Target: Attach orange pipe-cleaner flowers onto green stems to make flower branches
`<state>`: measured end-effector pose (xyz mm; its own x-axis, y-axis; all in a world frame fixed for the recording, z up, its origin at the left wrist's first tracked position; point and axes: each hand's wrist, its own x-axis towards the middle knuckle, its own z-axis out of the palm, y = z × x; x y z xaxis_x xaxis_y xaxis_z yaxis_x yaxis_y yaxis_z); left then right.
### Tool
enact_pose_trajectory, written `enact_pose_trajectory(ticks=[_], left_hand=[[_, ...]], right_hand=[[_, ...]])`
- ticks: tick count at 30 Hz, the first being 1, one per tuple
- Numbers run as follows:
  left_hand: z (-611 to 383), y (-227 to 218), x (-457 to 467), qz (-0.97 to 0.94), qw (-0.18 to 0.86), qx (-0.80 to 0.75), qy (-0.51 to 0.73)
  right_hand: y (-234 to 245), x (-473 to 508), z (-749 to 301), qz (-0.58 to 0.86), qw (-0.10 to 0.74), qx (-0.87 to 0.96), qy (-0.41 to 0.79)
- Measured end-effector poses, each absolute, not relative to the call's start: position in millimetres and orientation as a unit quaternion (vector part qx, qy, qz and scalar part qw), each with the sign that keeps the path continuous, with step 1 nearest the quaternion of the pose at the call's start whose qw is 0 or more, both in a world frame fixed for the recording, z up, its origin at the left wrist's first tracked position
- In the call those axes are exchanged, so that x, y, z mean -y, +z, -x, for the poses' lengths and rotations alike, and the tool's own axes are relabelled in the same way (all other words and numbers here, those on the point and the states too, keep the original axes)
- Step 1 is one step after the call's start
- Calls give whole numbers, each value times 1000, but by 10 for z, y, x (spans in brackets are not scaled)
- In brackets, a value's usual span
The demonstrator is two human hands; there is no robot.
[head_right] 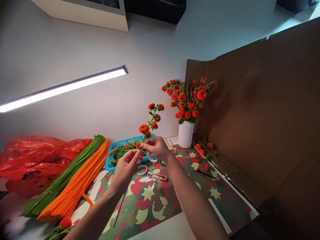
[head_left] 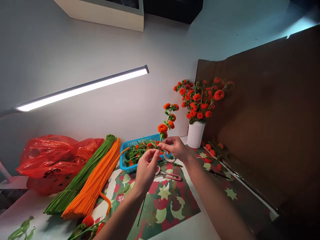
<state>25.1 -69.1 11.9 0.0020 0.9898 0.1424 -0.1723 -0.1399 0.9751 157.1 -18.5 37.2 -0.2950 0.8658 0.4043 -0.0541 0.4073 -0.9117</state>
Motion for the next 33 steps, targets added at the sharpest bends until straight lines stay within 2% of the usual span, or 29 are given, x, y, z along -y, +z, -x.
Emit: enact_pose_trajectory(ticks=[2,4,8,10,14,17,20,24,26,33], left_hand=[[-246,90,679,-512,434,-420,611],[-213,104,656,-494,440,-402,632],[-99,230,624,-393,665,-285,567],[-49,281,635,-356,753,-213,511],[-11,280,673,-337,826,-143,429],[-34,240,662,-338,836,-173,395],[-87,202,627,-384,757,-263,458],[-136,167,610,-499,484,-381,610],[-129,177,618,-510,441,-385,630],[-89,322,709,-417,721,-224,506]], right_hand=[[361,230,-1474,321,528,655,435],[371,300,-1382,328,542,645,427],[441,419,-1323,299,556,636,443],[470,428,-1374,262,526,638,498],[437,342,-1529,187,422,649,604],[344,231,-1588,175,412,650,614],[268,149,-1552,223,455,638,580],[276,174,-1438,273,524,616,521],[311,222,-1414,265,532,616,518],[362,284,-1497,180,453,640,594]])
